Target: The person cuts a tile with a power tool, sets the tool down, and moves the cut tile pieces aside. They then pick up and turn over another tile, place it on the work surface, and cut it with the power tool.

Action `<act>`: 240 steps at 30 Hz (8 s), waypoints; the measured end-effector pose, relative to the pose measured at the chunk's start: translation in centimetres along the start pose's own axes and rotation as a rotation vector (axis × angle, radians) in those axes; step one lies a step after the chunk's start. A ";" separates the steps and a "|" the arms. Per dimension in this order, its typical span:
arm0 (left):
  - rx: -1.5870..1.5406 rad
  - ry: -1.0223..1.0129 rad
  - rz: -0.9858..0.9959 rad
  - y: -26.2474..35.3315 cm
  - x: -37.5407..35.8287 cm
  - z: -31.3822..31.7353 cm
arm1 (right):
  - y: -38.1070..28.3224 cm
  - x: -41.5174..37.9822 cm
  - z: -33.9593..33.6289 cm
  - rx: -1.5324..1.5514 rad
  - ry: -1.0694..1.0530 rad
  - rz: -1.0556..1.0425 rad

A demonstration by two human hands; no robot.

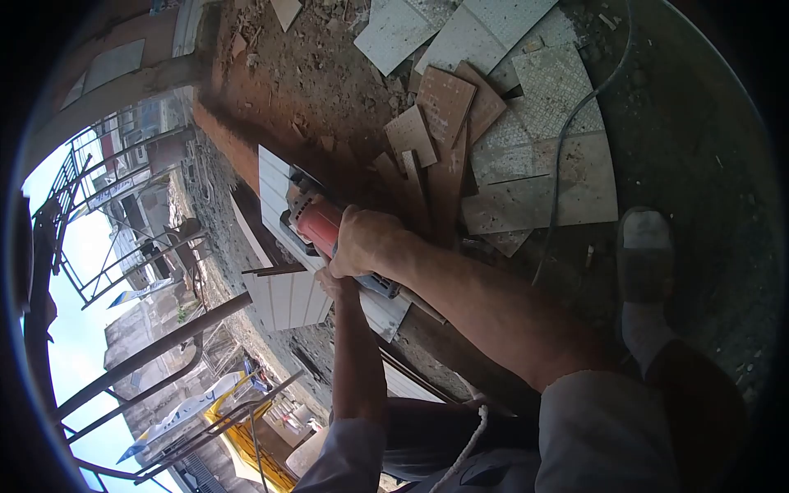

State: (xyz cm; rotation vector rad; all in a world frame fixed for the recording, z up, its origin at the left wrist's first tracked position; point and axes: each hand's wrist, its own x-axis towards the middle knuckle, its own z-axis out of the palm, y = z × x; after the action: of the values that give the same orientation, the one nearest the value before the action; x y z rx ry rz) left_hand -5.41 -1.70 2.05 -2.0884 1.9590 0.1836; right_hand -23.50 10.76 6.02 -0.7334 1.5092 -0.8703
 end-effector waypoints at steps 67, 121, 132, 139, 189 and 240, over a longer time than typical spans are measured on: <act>-0.199 0.203 -0.325 1.2 -0.1 0.6 | 1.5 -2.0 1.1 0.100 0.033 0.036; 0.055 0.154 0.287 -4.6 4.5 2.7 | 2.1 -3.6 1.2 0.083 0.033 0.055; 0.117 0.260 0.416 -4.3 2.4 2.1 | 2.3 -3.8 1.4 0.071 0.025 0.066; 0.128 0.311 0.471 -5.1 2.8 2.8 | 2.4 -4.0 1.5 0.087 0.024 0.062; -0.176 0.179 0.097 -1.3 -1.8 -1.0 | 3.3 -5.3 2.0 0.086 0.074 0.056; -0.068 0.231 0.149 -1.2 -3.3 -1.1 | 3.5 -7.3 1.8 0.103 0.078 0.103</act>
State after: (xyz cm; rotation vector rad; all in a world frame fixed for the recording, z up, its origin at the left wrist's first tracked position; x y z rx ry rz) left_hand -4.55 1.23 4.14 -2.0860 2.2755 0.0392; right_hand -20.75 18.52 6.80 -0.5482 1.5449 -0.9001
